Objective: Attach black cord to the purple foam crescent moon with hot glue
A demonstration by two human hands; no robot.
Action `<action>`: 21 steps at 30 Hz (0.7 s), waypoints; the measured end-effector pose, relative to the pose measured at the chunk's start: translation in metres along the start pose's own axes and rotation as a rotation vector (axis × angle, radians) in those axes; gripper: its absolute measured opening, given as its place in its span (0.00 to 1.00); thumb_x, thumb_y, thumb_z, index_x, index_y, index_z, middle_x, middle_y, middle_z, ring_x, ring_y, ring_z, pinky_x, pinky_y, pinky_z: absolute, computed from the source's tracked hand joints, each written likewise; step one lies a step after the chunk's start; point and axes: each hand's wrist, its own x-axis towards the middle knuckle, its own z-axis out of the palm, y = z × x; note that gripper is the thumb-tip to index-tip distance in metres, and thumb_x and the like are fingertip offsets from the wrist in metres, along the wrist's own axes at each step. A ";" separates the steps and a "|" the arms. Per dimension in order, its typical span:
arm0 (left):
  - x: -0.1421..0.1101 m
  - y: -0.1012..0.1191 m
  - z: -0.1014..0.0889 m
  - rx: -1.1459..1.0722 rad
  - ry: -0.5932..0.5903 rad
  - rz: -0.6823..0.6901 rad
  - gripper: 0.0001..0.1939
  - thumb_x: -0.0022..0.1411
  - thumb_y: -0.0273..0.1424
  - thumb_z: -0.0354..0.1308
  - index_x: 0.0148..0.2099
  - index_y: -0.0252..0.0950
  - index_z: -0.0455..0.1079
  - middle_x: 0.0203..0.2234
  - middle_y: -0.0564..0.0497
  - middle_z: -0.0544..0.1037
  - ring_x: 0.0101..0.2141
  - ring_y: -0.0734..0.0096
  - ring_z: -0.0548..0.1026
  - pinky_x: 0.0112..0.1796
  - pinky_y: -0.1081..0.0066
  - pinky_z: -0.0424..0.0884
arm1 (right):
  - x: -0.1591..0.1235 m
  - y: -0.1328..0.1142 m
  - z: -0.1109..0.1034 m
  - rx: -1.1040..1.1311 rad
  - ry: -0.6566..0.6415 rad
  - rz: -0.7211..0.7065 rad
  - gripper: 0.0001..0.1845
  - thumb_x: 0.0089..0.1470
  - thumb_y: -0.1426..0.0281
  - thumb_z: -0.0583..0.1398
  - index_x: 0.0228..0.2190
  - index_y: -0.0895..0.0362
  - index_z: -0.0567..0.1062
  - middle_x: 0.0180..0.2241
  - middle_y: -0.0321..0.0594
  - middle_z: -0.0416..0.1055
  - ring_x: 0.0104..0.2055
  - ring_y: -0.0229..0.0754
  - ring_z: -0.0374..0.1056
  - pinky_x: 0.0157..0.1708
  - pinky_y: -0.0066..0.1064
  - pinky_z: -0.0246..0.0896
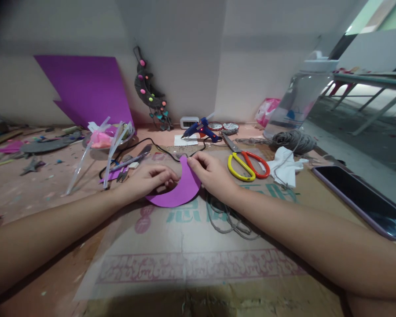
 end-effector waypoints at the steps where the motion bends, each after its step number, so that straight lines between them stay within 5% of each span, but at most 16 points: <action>1: -0.001 0.002 0.000 0.038 -0.029 -0.003 0.18 0.63 0.43 0.54 0.38 0.33 0.75 0.27 0.49 0.78 0.27 0.72 0.73 0.27 0.74 0.66 | 0.000 0.000 0.000 0.010 0.002 0.013 0.15 0.60 0.60 0.53 0.26 0.56 0.67 0.23 0.32 0.62 0.26 0.35 0.59 0.27 0.28 0.54; 6: -0.003 0.008 0.000 0.195 -0.117 0.098 0.09 0.60 0.36 0.58 0.36 0.36 0.75 0.33 0.51 0.80 0.35 0.69 0.76 0.39 0.72 0.69 | 0.001 0.001 -0.001 -0.012 -0.044 -0.018 0.16 0.59 0.59 0.56 0.26 0.57 0.69 0.25 0.33 0.64 0.28 0.36 0.60 0.29 0.28 0.55; 13: -0.002 0.002 0.003 0.043 0.039 -0.027 0.12 0.62 0.38 0.55 0.31 0.34 0.68 0.21 0.55 0.71 0.20 0.79 0.66 0.21 0.78 0.61 | 0.002 -0.003 0.000 0.248 -0.052 0.104 0.26 0.61 0.50 0.47 0.27 0.57 0.69 0.22 0.34 0.64 0.24 0.37 0.59 0.24 0.29 0.53; 21: -0.001 0.001 0.004 -0.025 0.085 -0.036 0.12 0.62 0.38 0.56 0.32 0.34 0.67 0.20 0.56 0.69 0.19 0.80 0.65 0.21 0.79 0.60 | 0.003 0.006 0.000 0.216 -0.078 0.089 0.20 0.60 0.56 0.53 0.22 0.55 0.63 0.19 0.29 0.57 0.20 0.33 0.54 0.21 0.27 0.50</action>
